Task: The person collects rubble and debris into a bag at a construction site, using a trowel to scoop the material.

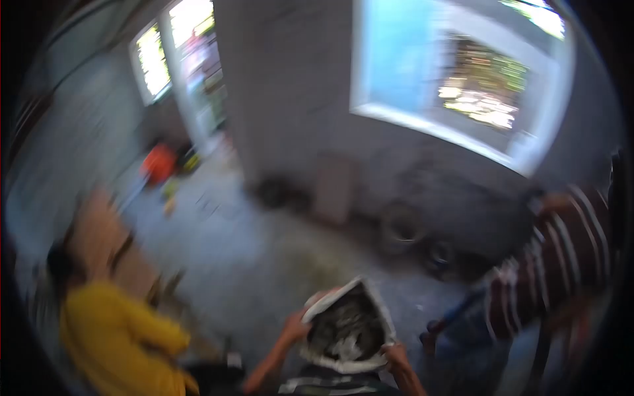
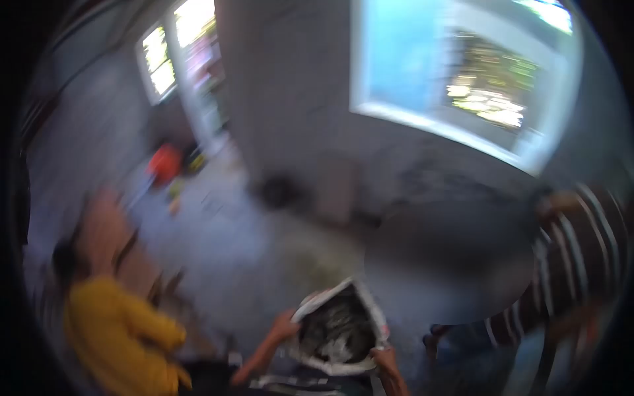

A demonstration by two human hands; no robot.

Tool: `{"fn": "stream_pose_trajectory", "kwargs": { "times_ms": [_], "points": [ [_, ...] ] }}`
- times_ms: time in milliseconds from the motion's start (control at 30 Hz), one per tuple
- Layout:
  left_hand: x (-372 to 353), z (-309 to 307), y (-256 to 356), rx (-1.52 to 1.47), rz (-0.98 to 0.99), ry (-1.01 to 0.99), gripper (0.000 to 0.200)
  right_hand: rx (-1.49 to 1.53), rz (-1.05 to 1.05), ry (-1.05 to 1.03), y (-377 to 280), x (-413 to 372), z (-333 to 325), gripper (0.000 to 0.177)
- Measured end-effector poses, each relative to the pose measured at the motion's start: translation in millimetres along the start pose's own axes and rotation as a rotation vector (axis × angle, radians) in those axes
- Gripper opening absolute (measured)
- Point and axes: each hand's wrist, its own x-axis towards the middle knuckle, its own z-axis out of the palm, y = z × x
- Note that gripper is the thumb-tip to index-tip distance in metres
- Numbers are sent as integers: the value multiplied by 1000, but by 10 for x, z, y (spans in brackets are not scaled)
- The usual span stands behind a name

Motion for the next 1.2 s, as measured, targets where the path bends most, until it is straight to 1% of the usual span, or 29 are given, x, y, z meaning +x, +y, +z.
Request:
{"fn": "stream_pose_trajectory", "kwargs": {
  "times_ms": [33, 100, 133, 200, 267, 300, 333, 400, 433, 467, 500, 567, 600, 667, 700, 733, 767, 800, 833, 900, 933, 967, 1000, 1033, 1067, 1100, 1133, 1167, 1200],
  "points": [
    [257, 16, -187, 20, -110, -77, 53, -144, 69, -105, -33, -22, 65, 36],
    [342, 64, 38, 229, -141, -35, 51, -238, -26, 91, -384, 163, 121, 43],
    [532, -33, -9, 210, -201, -41, 51, -283, 16, 75, -425, 408, 260, 43],
    [1068, -278, -44, 172, -222, -80, 50, -150, 85, 5, -610, 952, 550, 44],
    [1398, -361, -229, 143, -288, -62, 46, -183, 123, 18, -910, 1113, 847, 42],
    [977, -195, 186, 176, -288, -34, 42, -137, 120, 20, -947, 645, 426, 39],
    [978, -188, 244, 181, -278, -21, 38, -137, 5, 16, -863, 744, 406, 30],
    [1143, -227, 118, 174, -285, -13, 35, -533, 27, -97, -1044, 1047, 326, 24],
    [1139, -156, -74, 72, -263, -59, 38, -355, 84, -34, -1240, 861, 478, 22],
    [1111, -164, -147, 81, -388, -159, 41, -284, 112, -47, -1358, 771, 578, 19],
    [1105, -286, -18, 112, -406, -101, 40, -321, 145, -37, -1426, 707, 625, 19],
    [976, -455, 441, 95, -366, -40, 38, -249, 37, -96, -1709, 509, 642, 17],
    [1007, -492, 410, 77, -362, -39, 38, -264, 30, -87, -1756, 504, 696, 17],
    [1060, -613, 366, 102, -347, -88, 41, -153, 34, -38, -1801, 478, 800, 17],
    [1197, -737, 340, 103, -325, -65, 41, -148, 4, -48, -1955, 496, 964, 17],
    [1218, -795, 307, 166, -263, 42, 42, -237, 2, -31, -2082, 432, 1092, 18],
    [1025, -754, 457, 194, -241, 93, 42, -360, 55, 28, -2309, 132, 1085, 20],
    [1070, -950, 614, 133, -319, -40, 42, -319, 74, -18, -2555, -76, 1165, 23],
    [1045, -1129, 818, 154, -293, -38, 42, -291, 58, -17, -2598, -203, 1180, 23],
    [936, -1611, 1340, 95, -272, 35, 39, -89, 24, -40, -2683, -513, 1249, 27],
    [883, -1741, 1462, 130, -215, 73, 40, -44, 25, -25, -2703, -700, 1235, 27],
    [811, -1846, 1595, 157, -183, 46, 40, -15, 35, -36, -2736, -853, 1200, 30],
    [906, -1819, 1562, 168, -127, 106, 40, 54, -29, -101, -2492, -515, 1166, 32],
    [803, -1804, 1624, 141, -132, 111, 40, 78, -30, -123, -2372, -503, 1065, 34],
    [751, -1814, 1716, 149, -169, 93, 40, -25, 31, -103, -2386, -520, 977, 33],
    [747, -1800, 1678, 160, -160, 74, 45, -4, 18, -110, -2425, -568, 975, 33],
    [739, -1773, 1583, 171, -163, 68, 50, -125, 42, -88, -2535, -635, 1004, 33],
    [712, -1672, 1408, 199, -165, 77, 47, -239, 56, -69, -2655, -592, 1070, 32],
    [748, -1691, 1397, 250, -203, 61, 43, -90, 109, -84, -2628, -480, 1095, 29]
  ]
}}
